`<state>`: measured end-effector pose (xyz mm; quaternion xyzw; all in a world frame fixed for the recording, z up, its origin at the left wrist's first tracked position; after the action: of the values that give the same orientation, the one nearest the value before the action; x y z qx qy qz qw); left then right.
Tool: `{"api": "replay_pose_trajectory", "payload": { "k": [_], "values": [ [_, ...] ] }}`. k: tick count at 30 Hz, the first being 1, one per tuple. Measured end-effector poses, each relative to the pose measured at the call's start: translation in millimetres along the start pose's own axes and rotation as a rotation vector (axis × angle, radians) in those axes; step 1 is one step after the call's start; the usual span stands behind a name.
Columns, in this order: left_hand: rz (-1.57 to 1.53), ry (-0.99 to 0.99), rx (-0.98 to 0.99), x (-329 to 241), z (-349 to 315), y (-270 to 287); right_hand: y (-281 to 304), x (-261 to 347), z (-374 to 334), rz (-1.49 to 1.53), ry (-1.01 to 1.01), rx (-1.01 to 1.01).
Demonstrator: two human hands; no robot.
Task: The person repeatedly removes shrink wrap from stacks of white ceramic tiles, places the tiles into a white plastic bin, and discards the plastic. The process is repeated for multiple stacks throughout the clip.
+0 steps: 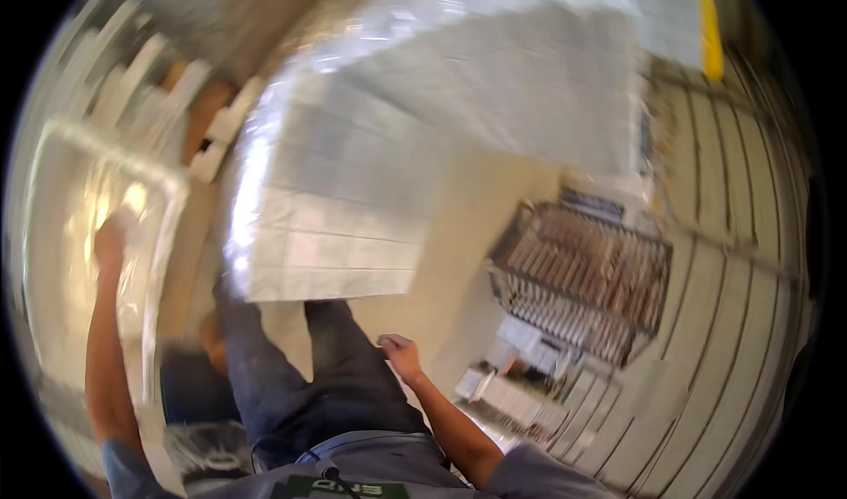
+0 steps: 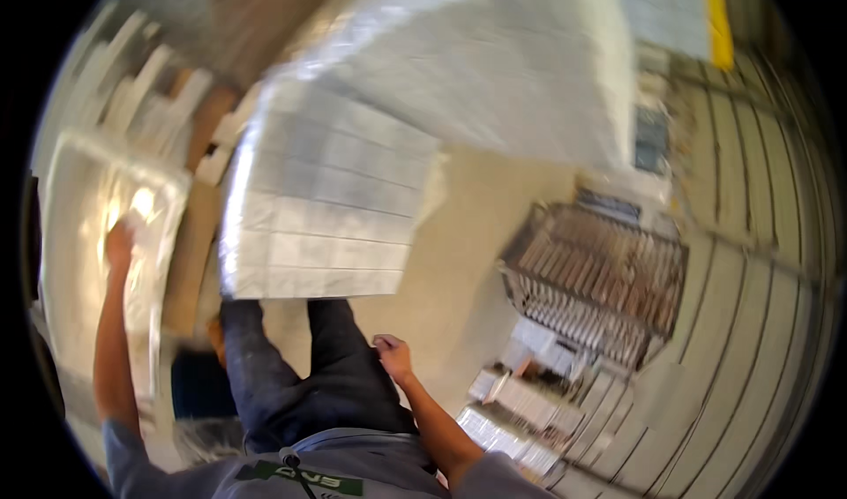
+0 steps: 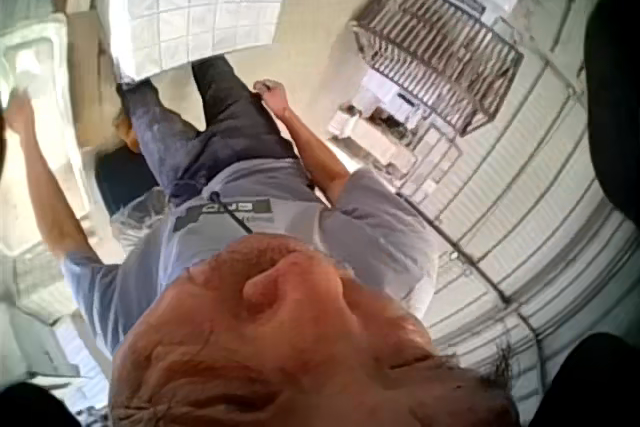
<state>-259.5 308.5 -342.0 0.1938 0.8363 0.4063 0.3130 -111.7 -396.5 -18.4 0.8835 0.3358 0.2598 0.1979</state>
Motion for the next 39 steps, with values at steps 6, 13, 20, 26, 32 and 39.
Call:
{"api": "replay_pose_trajectory", "payload": {
  "k": [6, 13, 20, 26, 32, 39],
  "values": [
    [0.186, 0.134, -0.046, -139, -54, 105, 5, -19, -27, 0.018, 0.027, -0.111],
    [0.127, 0.299, -0.081, -150, -78, 181, -16, 3, -1, 0.064, 0.108, -0.089],
    [0.105, -0.218, -0.384, -269, -104, 263, 14, 30, -7, 0.096, 0.162, -0.091],
    [-0.454, -0.393, -0.168, -419, -189, 320, 68, 175, -54, 0.172, 0.663, -0.101],
    [-0.668, -0.625, -0.159, -557, -282, 361, 102, 300, -141, 0.326, 1.073, 0.111],
    [-0.875, -0.531, -0.033, -601, -332, 347, 104, 345, -190, 0.367, 1.288, 0.264]
  ]
}}
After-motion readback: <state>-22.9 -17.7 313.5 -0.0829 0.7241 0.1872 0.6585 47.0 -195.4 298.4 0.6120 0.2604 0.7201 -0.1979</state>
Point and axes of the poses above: each hand's wrist, its own z-axis towards the middle knuckle, its own y-axis out of the back of the hand, x = y × z, the point moved 7 cm from there along z, towards the middle knuckle, and after that the axes turned 3 degrees about x, right-handed, at the moved point
